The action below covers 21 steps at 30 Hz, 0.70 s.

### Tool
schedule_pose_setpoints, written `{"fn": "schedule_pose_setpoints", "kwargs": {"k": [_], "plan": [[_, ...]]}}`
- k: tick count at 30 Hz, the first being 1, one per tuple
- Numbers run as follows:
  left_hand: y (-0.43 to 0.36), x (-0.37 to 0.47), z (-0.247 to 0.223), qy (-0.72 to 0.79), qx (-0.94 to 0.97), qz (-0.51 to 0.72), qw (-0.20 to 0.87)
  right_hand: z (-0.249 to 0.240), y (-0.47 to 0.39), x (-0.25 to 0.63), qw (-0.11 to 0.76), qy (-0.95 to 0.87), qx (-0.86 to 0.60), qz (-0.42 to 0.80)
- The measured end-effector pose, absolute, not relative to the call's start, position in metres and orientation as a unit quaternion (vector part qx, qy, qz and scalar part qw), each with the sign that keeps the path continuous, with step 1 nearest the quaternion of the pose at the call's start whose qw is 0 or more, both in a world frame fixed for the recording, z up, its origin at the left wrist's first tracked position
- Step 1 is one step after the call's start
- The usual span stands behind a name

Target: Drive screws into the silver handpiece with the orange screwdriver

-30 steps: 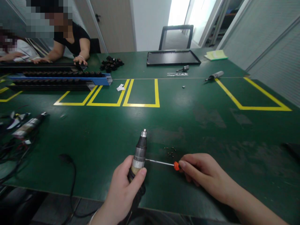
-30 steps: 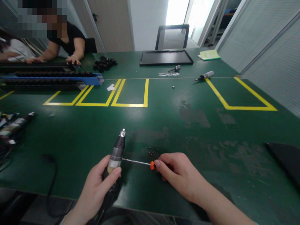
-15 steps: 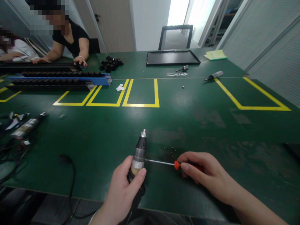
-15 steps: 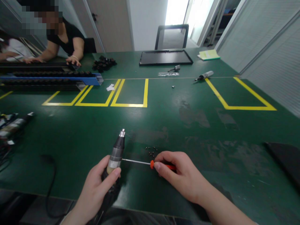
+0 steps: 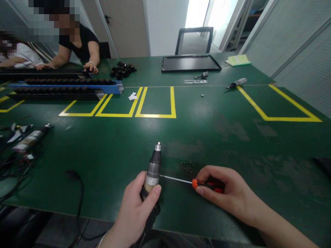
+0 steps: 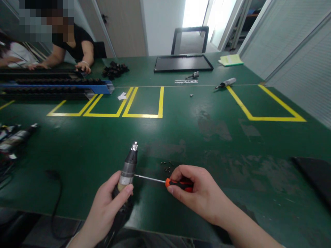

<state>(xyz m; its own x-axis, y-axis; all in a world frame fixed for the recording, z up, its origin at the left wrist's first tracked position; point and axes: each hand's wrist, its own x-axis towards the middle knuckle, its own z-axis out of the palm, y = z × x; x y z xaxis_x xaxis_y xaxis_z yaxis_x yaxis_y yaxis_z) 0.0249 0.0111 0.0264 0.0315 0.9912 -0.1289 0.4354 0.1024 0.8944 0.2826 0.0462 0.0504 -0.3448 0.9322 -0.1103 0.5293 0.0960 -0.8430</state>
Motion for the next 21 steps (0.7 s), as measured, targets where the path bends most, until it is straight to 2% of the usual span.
{"fn": "schedule_pose_setpoints", "kwargs": {"k": [3, 9, 13, 21], "plan": [[0.0104, 0.0242, 0.0258, 0.611, 0.586, 0.325, 0.422, 0.0510, 0.0462, 0.2826, 0.229, -0.702, -0.514, 0.436], [0.0108, 0.0240, 0.0261, 0.613, 0.585, 0.324, 0.421, 0.0532, 0.0457, 0.2819, 0.198, -0.633, -0.495, 0.561], [0.0112, 0.0246, 0.0275, 0.611, 0.585, 0.328, 0.421, 0.0533, 0.0456, 0.2808, 0.196, -0.656, -0.507, 0.523], [0.0114, 0.0249, 0.0281, 0.610, 0.582, 0.337, 0.419, 0.0480, 0.0467, 0.2834, 0.283, -0.688, -0.508, 0.434]]}}
